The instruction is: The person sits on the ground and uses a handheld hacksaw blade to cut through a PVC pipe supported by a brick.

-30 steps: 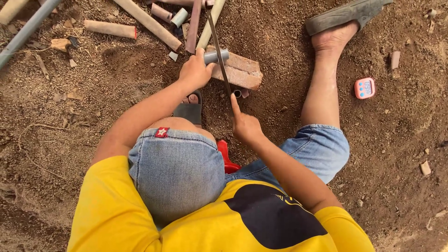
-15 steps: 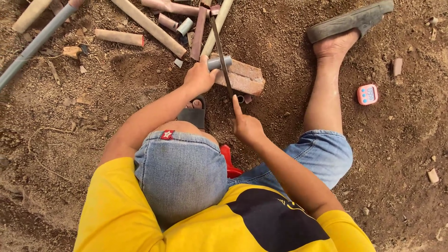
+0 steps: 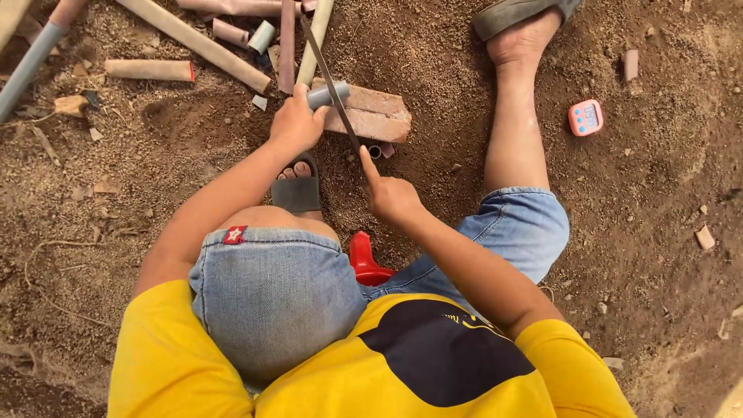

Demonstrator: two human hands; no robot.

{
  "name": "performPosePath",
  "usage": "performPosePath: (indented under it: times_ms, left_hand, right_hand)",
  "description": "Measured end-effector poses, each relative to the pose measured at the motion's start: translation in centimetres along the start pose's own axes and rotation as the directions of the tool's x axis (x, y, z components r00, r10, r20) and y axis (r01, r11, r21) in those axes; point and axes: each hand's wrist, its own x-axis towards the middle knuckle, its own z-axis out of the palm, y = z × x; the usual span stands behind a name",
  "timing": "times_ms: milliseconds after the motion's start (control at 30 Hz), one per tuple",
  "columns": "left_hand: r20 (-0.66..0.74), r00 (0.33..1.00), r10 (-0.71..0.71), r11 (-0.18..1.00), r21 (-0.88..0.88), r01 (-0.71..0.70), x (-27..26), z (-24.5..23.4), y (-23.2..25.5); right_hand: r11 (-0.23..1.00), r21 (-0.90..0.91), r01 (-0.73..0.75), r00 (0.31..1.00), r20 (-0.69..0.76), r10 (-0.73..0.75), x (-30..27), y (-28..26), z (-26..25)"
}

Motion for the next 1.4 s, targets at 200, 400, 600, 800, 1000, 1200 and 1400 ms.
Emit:
performPosePath:
  times_ms: [200, 400, 600, 800, 1000, 1200, 1400]
  left_hand:
    - [0.025, 1.000, 0.006, 0.999, -0.032, -0.005, -0.3, -0.3, 0.1]
    - [0.008, 1.000, 0.017, 1.000, -0.006, -0.017, 0.0, -0.1, -0.1]
    - [0.008, 1.000, 0.011, 1.000, 0.006, -0.011, 0.4, 0.2, -0.6]
    - [0.021, 1.000, 0.003, 0.999, -0.032, -0.003, -0.3, -0.3, 0.3]
    - [-0.054, 0.998, -0.014, 1.000, -0.007, 0.014, -0.9, -0.6, 1.1]
    - [-0.024, 0.999, -0.033, 0.999, -0.041, 0.032, -1.1, -1.2, 1.5]
    - [-0.004, 0.999, -0.037, 0.998, -0.053, 0.037, -1.2, -1.1, 1.6]
  right_hand:
    - [0.997, 0.065, -0.046, 0.993, 0.112, 0.038, -3.3, -0.2, 2.2]
    - [0.999, 0.004, -0.046, 0.988, 0.147, 0.044, -3.5, -0.4, 1.3]
    - [0.997, -0.076, -0.009, 0.998, 0.053, 0.013, -0.3, -0.8, -0.7]
    - [0.997, 0.053, -0.049, 0.985, 0.167, 0.040, -4.9, -0.2, 3.4]
    - [0.994, -0.083, -0.077, 0.996, 0.046, 0.081, -1.0, -0.2, 1.5]
    - [0.997, -0.070, -0.027, 1.000, 0.000, 0.027, -1.3, -0.4, 2.1]
    - [0.997, -0.076, -0.023, 1.000, 0.005, 0.024, -4.3, 0.8, 5.0]
